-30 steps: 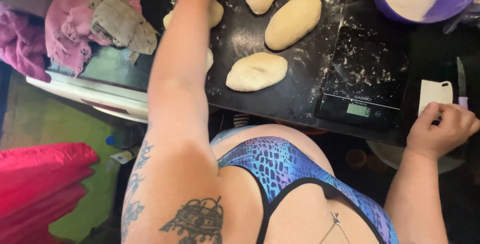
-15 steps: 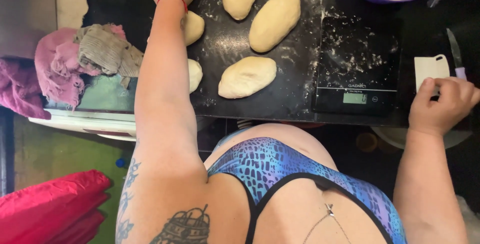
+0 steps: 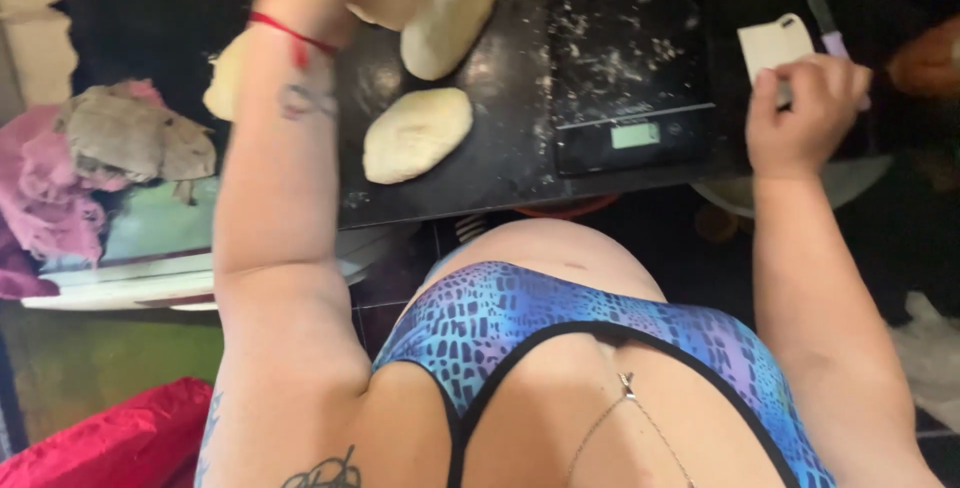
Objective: Portioning and shaping dough into small loaves and weighing them on a digital scale
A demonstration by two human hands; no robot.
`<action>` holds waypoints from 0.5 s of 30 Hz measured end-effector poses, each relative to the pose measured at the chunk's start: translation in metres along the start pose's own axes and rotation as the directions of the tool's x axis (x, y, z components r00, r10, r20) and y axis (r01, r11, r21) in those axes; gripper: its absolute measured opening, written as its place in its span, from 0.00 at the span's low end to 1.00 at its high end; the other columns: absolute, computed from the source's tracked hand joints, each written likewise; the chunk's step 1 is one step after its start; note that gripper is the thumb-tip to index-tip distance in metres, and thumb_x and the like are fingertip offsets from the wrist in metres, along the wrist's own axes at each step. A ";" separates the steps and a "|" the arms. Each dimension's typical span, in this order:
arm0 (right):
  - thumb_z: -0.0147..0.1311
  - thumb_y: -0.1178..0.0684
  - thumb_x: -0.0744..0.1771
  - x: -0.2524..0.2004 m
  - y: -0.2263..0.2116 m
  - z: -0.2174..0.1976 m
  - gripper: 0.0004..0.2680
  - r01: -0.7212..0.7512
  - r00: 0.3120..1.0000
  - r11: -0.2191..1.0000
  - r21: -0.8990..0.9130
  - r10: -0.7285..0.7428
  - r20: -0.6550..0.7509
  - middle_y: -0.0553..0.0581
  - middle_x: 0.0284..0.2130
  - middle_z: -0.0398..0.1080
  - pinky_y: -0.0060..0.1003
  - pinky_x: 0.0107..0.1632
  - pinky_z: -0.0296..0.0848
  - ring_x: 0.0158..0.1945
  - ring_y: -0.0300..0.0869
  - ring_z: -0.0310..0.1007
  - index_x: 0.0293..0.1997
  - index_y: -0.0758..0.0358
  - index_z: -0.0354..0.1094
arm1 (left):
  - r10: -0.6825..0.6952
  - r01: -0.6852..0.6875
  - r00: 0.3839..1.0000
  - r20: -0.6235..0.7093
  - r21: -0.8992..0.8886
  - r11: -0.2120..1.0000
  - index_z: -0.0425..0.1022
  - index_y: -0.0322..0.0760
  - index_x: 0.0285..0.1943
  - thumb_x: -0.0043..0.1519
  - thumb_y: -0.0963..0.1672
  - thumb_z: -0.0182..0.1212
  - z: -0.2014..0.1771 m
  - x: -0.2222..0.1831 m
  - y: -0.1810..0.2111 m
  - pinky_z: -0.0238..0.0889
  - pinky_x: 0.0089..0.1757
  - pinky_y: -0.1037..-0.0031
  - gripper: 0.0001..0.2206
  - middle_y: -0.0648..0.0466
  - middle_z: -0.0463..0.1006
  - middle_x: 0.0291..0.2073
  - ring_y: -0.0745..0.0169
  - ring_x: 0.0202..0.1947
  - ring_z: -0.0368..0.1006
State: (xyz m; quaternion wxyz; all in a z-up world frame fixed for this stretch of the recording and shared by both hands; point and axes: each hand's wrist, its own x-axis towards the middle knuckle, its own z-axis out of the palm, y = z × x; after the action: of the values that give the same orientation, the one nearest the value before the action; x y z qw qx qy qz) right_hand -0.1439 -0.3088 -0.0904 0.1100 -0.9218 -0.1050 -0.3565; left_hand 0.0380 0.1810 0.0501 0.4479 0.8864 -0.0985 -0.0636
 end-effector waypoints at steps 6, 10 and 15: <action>0.61 0.56 0.75 0.009 -0.006 -0.005 0.08 0.040 0.999 0.999 0.018 -0.040 -0.019 0.63 0.42 0.74 0.51 0.53 0.66 0.47 0.57 0.70 0.40 0.69 0.75 | 0.024 0.023 0.980 0.197 -0.237 0.971 0.79 0.42 0.64 0.50 0.59 0.77 0.135 0.000 0.062 0.84 0.52 0.73 0.36 0.54 0.89 0.55 0.63 0.53 0.88; 0.60 0.54 0.76 0.009 -0.006 -0.007 0.09 0.032 0.999 0.999 0.004 -0.032 -0.004 0.61 0.43 0.73 0.49 0.48 0.66 0.48 0.56 0.67 0.41 0.67 0.75 | 0.078 -0.026 0.979 0.189 -0.266 0.964 0.78 0.41 0.60 0.47 0.54 0.79 0.191 0.009 0.068 0.79 0.54 0.71 0.32 0.55 0.87 0.55 0.61 0.54 0.86; 0.58 0.52 0.77 0.011 -0.009 -0.009 0.10 0.060 0.997 0.997 0.051 -0.058 -0.044 0.61 0.42 0.74 0.48 0.49 0.65 0.47 0.54 0.68 0.42 0.67 0.74 | 0.181 -0.189 0.982 0.062 0.467 0.864 0.81 0.51 0.45 0.58 0.62 0.66 0.206 0.021 0.041 0.66 0.40 0.51 0.21 0.55 0.84 0.36 0.41 0.41 0.78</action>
State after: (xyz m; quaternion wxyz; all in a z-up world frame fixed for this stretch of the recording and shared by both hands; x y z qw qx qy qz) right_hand -0.1440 -0.3013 -0.0751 0.1258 -0.9073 -0.1390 -0.3764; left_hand 0.0121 -0.0084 -0.0386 0.2223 0.9545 -0.1989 -0.0015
